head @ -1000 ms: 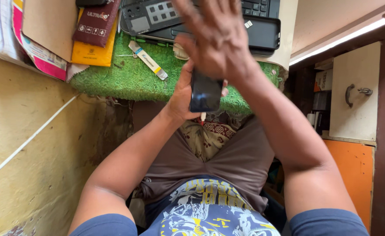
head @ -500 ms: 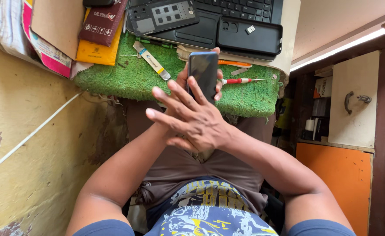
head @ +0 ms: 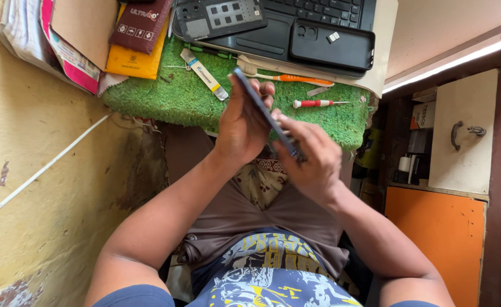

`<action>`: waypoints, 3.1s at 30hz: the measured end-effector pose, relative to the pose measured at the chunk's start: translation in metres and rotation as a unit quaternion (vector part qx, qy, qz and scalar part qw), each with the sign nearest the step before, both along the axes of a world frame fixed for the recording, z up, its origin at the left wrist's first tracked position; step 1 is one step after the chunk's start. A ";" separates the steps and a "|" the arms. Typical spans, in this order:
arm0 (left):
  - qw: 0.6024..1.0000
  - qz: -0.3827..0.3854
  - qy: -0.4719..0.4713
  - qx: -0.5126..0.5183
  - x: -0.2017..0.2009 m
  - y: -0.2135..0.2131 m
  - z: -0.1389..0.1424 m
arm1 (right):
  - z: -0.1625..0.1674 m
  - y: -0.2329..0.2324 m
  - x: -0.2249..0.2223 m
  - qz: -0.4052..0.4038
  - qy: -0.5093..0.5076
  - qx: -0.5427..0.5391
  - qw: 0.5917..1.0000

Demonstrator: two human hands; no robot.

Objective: The person unscrews the back cover of a disassembled smartphone on a green work mat using a red-handled screwdriver, then holds the assembled phone and plugs in a charging cable to test it. They then pick up a tube and apply its contents along the edge of the phone's back housing.

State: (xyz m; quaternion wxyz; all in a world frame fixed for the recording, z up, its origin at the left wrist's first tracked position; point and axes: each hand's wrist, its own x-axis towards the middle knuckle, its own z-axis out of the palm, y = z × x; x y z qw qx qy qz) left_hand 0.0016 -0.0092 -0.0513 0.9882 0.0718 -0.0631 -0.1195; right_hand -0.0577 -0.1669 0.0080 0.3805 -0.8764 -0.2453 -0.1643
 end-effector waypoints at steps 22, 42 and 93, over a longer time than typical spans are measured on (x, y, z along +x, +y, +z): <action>0.980 0.012 -0.089 0.176 0.001 0.001 0.006 | -0.012 -0.026 0.021 -0.004 0.125 0.182 0.975; 0.992 -0.066 -0.045 0.095 0.000 0.004 0.013 | 0.003 0.000 0.003 0.088 -0.137 -0.132 0.978; 0.989 -0.075 -0.011 0.129 0.022 0.013 0.010 | -0.054 -0.238 -0.227 -0.545 0.022 0.015 0.838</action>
